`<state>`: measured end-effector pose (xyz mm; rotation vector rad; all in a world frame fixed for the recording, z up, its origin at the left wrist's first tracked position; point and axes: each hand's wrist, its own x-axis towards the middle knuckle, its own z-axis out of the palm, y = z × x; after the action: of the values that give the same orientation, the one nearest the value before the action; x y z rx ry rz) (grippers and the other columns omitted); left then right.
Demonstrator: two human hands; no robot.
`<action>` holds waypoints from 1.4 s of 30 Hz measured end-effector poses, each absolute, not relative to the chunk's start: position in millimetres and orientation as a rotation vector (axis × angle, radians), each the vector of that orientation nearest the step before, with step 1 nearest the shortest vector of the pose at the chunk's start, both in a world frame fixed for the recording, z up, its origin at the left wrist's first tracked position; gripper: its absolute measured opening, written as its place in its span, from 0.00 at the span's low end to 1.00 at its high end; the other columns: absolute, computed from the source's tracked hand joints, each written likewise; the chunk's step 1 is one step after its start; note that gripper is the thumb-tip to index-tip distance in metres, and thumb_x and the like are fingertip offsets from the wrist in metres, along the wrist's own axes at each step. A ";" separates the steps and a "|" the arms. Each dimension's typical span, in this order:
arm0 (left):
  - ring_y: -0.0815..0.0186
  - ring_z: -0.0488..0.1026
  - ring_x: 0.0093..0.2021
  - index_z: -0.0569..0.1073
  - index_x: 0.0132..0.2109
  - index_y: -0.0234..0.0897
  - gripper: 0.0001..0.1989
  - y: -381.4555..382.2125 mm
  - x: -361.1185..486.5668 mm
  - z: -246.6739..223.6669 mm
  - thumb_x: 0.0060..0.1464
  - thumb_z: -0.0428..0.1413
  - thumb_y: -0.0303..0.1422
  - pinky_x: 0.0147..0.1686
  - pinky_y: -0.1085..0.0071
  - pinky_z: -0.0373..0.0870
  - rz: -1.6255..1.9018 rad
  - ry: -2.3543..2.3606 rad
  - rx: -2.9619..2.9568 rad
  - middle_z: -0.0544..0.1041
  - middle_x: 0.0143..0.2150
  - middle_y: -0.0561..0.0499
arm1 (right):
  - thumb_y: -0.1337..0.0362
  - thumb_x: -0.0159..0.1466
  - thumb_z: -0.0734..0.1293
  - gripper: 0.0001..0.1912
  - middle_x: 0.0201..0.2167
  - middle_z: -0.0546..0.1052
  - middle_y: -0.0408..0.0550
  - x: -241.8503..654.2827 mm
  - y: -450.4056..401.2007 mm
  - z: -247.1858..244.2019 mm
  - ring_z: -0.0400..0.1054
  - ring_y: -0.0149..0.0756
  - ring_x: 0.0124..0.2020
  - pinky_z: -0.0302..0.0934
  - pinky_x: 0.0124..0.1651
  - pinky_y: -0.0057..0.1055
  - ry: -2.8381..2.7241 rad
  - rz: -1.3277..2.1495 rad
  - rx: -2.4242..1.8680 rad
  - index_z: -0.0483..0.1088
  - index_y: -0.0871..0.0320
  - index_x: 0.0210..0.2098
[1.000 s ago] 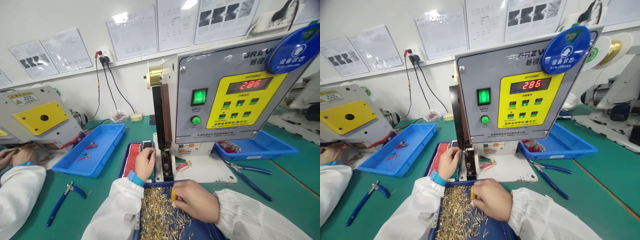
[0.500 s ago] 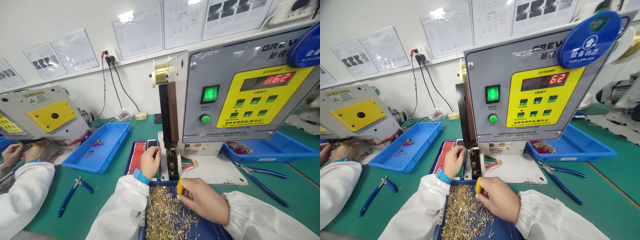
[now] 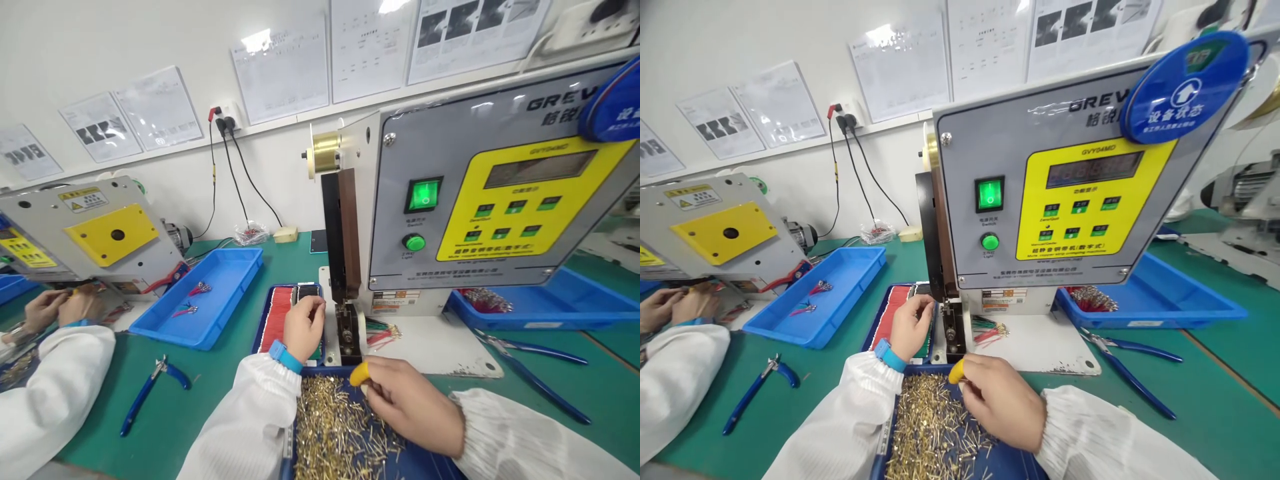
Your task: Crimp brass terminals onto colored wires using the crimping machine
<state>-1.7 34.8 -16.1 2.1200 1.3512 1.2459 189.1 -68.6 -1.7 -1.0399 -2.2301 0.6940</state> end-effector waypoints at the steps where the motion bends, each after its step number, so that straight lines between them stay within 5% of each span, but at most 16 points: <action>1: 0.72 0.71 0.35 0.73 0.39 0.36 0.07 35.0 -1.8 -15.8 0.58 0.50 0.31 0.36 0.76 0.65 1.246 1.352 2.123 0.76 0.36 0.53 | 0.74 0.61 0.57 0.10 0.27 0.67 0.44 189.1 -68.0 -2.1 0.63 0.36 0.28 0.53 0.31 0.30 -2.223 0.693 -1.055 0.68 0.58 0.36; 17: 0.70 0.72 0.39 0.73 0.40 0.36 0.09 38.3 -7.3 -12.6 0.60 0.49 0.31 0.39 0.75 0.66 1.215 1.398 2.199 0.76 0.38 0.50 | 0.67 0.66 0.56 0.11 0.25 0.70 0.45 189.7 -67.9 -4.6 0.66 0.39 0.28 0.55 0.31 0.32 -2.298 0.683 -1.209 0.64 0.57 0.29; 27: 0.65 0.72 0.42 0.70 0.55 0.34 0.17 75.9 -75.9 -5.0 0.58 0.52 0.29 0.43 0.72 0.66 0.701 2.069 2.117 0.74 0.42 0.46 | 0.62 0.69 0.54 0.14 0.31 0.75 0.47 190.8 -68.2 -3.4 0.70 0.42 0.33 0.60 0.35 0.35 -2.216 0.813 -1.142 0.68 0.57 0.35; 33: 0.65 0.71 0.41 0.78 0.37 0.35 0.08 80.6 -89.0 -10.4 0.55 0.53 0.27 0.43 0.72 0.64 0.474 2.087 2.180 0.73 0.38 0.46 | 0.62 0.69 0.56 0.12 0.29 0.74 0.47 189.7 -68.7 0.0 0.69 0.43 0.31 0.60 0.34 0.36 -2.217 0.779 -1.188 0.69 0.57 0.35; 42: 0.64 0.70 0.39 0.76 0.35 0.35 0.10 78.4 -83.3 -12.2 0.57 0.49 0.27 0.38 0.71 0.62 0.456 2.130 2.195 0.71 0.37 0.45 | 0.66 0.66 0.58 0.09 0.28 0.72 0.46 188.4 -67.5 -0.5 0.65 0.40 0.28 0.58 0.33 0.34 -2.254 0.737 -1.167 0.68 0.57 0.33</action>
<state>-83.3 78.4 -12.2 2.1954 2.1297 0.4557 188.4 -67.5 -0.5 -1.1669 -2.2542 0.7370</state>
